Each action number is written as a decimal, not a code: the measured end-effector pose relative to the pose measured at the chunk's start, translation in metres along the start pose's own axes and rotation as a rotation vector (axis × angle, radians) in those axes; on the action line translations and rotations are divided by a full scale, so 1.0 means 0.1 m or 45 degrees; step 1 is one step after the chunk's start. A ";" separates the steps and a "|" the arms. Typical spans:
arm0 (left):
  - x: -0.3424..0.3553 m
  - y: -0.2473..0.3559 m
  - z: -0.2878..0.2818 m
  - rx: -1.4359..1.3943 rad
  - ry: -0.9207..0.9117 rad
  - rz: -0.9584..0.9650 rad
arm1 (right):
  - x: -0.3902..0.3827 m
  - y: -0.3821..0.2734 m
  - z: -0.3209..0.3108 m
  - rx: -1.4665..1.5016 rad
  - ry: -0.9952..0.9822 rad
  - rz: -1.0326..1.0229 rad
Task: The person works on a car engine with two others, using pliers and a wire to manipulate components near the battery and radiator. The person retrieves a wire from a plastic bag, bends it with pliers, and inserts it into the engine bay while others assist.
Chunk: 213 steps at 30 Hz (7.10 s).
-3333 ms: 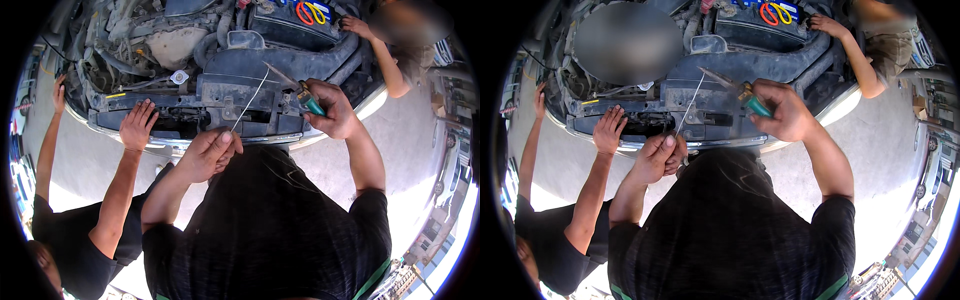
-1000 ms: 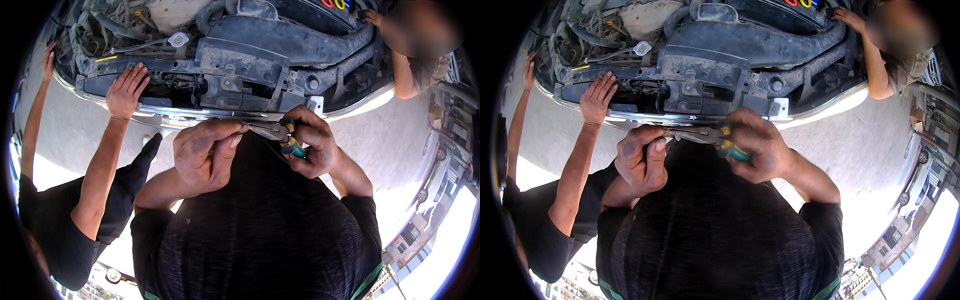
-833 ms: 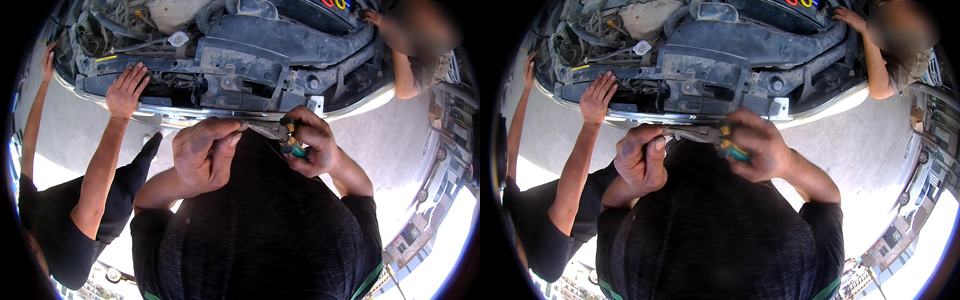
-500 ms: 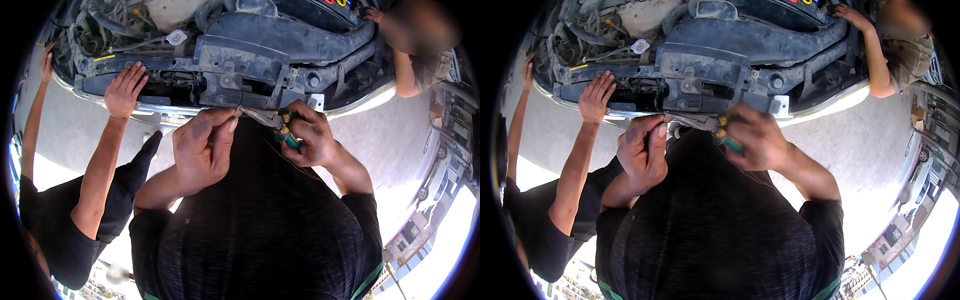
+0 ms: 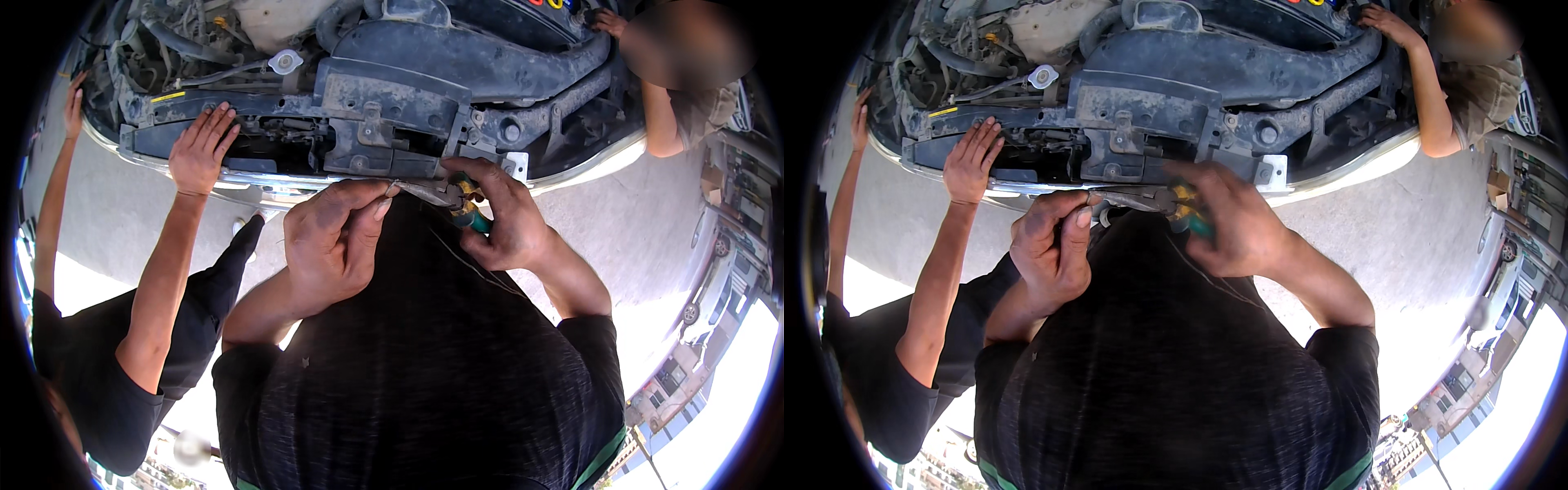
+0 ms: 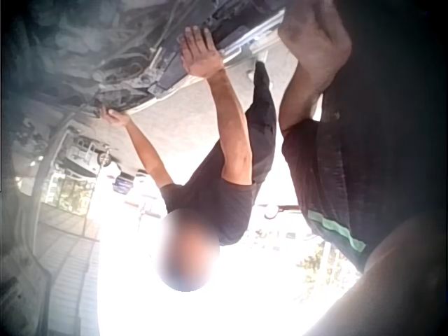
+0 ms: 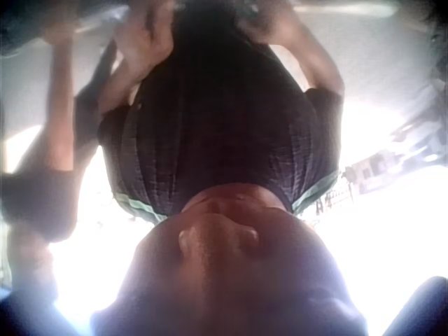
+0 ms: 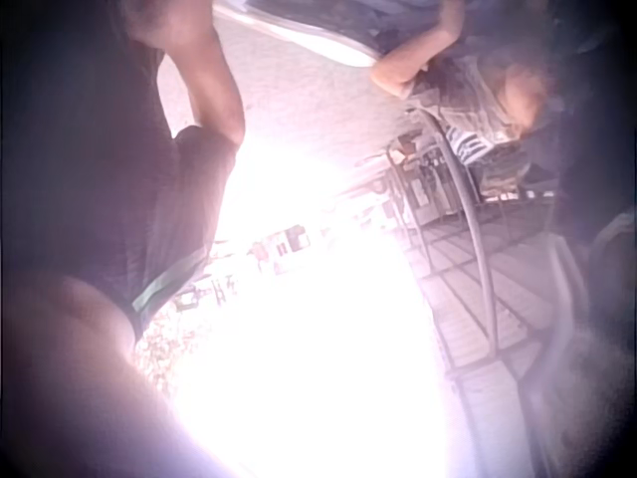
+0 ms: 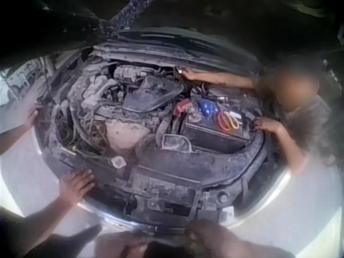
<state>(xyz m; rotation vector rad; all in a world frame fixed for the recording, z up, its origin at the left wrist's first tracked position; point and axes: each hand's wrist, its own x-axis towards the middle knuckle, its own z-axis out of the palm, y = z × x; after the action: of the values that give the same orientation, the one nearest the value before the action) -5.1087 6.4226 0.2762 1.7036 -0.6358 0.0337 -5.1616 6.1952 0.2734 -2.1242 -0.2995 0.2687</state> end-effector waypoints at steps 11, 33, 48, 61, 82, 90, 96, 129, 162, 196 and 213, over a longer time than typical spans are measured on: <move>-0.02 0.01 -0.02 0.046 -0.094 0.095 | 0.01 -0.10 -0.01 -0.026 -0.006 -0.066; -0.16 -0.28 -0.08 0.030 -0.168 0.712 | 0.07 -0.29 0.01 -0.173 0.218 -0.438; -0.11 -0.28 -0.07 -0.081 -0.172 0.592 | 0.10 -0.30 -0.01 0.210 0.029 -0.399; -0.15 -0.26 -0.06 -0.085 -0.238 0.460 | 0.07 -0.37 -0.03 -0.023 0.082 -0.366; -0.21 -0.15 -0.08 -0.043 -0.225 0.345 | 0.10 -0.36 -0.02 0.133 -0.002 -0.342; -0.22 -0.16 -0.07 0.020 -0.214 0.322 | 0.10 -0.27 0.06 0.002 0.126 -0.450; -0.22 -0.16 -0.01 0.018 -0.113 0.414 | 0.11 -0.23 0.08 -0.045 0.190 -0.545; -0.16 -0.09 -0.05 0.056 0.026 0.261 | 0.12 0.01 0.01 0.154 0.025 -0.327; -0.04 -0.14 0.00 0.198 0.066 0.315 | 0.11 0.07 0.19 -0.010 0.139 -0.138; -0.05 -0.03 -0.02 0.226 -0.018 0.318 | 0.13 0.09 0.27 -0.367 0.266 -0.235; 0.00 0.07 -0.08 0.135 -0.129 -0.007 | 0.22 0.05 0.14 -0.163 0.060 -0.088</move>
<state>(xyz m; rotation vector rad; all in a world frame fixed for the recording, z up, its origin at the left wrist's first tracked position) -5.1086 6.4290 0.2841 1.8183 -0.7155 -0.0227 -5.1442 6.2101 0.2601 -2.2377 -0.3707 0.1623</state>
